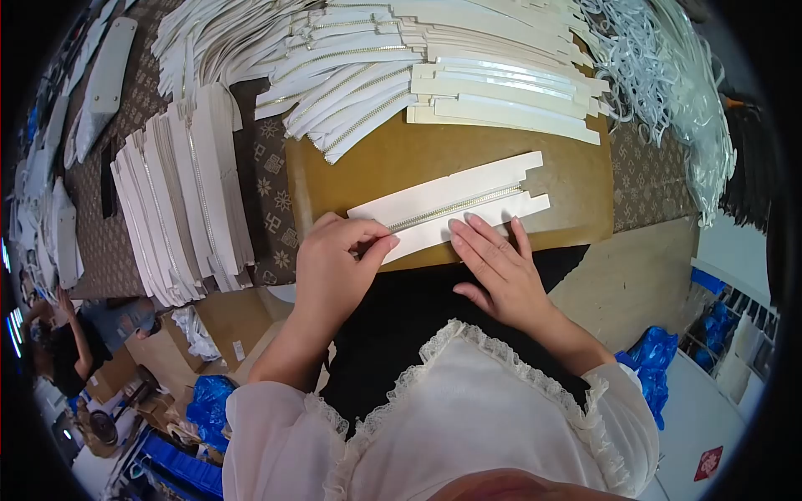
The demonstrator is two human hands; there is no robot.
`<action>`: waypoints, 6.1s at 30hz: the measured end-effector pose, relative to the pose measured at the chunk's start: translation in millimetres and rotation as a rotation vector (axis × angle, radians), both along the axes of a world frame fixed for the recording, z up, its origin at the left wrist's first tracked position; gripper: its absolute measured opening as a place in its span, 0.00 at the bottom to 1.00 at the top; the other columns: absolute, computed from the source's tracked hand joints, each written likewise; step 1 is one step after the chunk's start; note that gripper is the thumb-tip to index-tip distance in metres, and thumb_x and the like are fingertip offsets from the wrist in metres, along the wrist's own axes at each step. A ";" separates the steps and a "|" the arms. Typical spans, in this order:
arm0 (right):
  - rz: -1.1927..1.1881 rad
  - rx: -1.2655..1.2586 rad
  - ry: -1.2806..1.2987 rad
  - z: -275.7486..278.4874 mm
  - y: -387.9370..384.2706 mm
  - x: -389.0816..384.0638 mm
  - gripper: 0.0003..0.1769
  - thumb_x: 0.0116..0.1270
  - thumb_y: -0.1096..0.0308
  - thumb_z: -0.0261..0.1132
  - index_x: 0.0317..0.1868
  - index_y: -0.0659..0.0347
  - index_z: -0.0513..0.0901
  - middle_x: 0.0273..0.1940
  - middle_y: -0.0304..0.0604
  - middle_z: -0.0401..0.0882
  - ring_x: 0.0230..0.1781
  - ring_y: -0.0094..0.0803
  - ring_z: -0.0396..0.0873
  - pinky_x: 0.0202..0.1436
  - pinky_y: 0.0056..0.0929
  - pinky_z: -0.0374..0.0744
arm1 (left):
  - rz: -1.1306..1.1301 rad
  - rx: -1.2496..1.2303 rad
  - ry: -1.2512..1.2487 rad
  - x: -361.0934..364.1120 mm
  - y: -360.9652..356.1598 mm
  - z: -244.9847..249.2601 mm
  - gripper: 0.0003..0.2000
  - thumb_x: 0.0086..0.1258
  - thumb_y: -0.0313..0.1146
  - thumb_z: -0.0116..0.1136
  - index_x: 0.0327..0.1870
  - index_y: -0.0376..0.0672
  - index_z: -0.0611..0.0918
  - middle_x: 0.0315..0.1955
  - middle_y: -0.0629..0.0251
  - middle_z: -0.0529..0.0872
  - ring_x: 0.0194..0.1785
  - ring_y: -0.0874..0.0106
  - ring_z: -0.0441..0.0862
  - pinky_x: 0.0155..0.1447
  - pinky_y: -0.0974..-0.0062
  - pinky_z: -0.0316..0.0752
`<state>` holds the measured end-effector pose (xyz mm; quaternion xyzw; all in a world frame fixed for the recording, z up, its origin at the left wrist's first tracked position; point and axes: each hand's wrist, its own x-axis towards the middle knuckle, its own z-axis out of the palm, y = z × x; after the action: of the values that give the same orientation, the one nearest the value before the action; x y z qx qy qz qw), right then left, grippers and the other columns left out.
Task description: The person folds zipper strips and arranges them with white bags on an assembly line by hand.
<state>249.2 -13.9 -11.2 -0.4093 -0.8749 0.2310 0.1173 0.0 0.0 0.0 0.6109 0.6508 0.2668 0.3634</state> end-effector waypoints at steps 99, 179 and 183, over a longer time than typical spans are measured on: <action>-0.322 -0.078 0.415 -6.1 15.0 35.3 0.32 0.64 0.71 0.62 0.70 0.57 0.68 0.63 0.41 0.77 0.69 0.38 0.69 0.79 0.52 0.44 | -0.400 0.637 0.484 7.9 -54.7 -25.5 0.18 0.62 0.30 0.57 0.54 0.37 0.77 0.52 0.54 0.75 0.52 0.59 0.77 0.56 0.66 0.71; -0.365 0.347 -0.141 -14.2 27.9 38.0 0.24 0.71 0.58 0.58 0.68 0.41 0.73 0.74 0.34 0.61 0.76 0.38 0.55 0.77 0.50 0.50 | 0.044 0.601 0.120 -9.9 -13.2 -24.1 0.18 0.53 0.26 0.70 0.46 0.41 0.82 0.35 0.64 0.82 0.46 0.60 0.76 0.53 0.65 0.73; -0.383 0.335 -0.105 -16.0 24.9 38.3 0.23 0.71 0.58 0.59 0.66 0.41 0.74 0.74 0.33 0.61 0.76 0.38 0.56 0.77 0.51 0.51 | 0.043 0.587 0.099 -14.4 -12.1 -32.1 0.19 0.52 0.26 0.71 0.47 0.42 0.82 0.35 0.65 0.82 0.45 0.61 0.76 0.53 0.65 0.73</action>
<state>287.5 11.0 -27.2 -0.5538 -0.8123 0.0347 0.1793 -14.4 -12.1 -32.1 0.6883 0.5757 0.4209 0.1333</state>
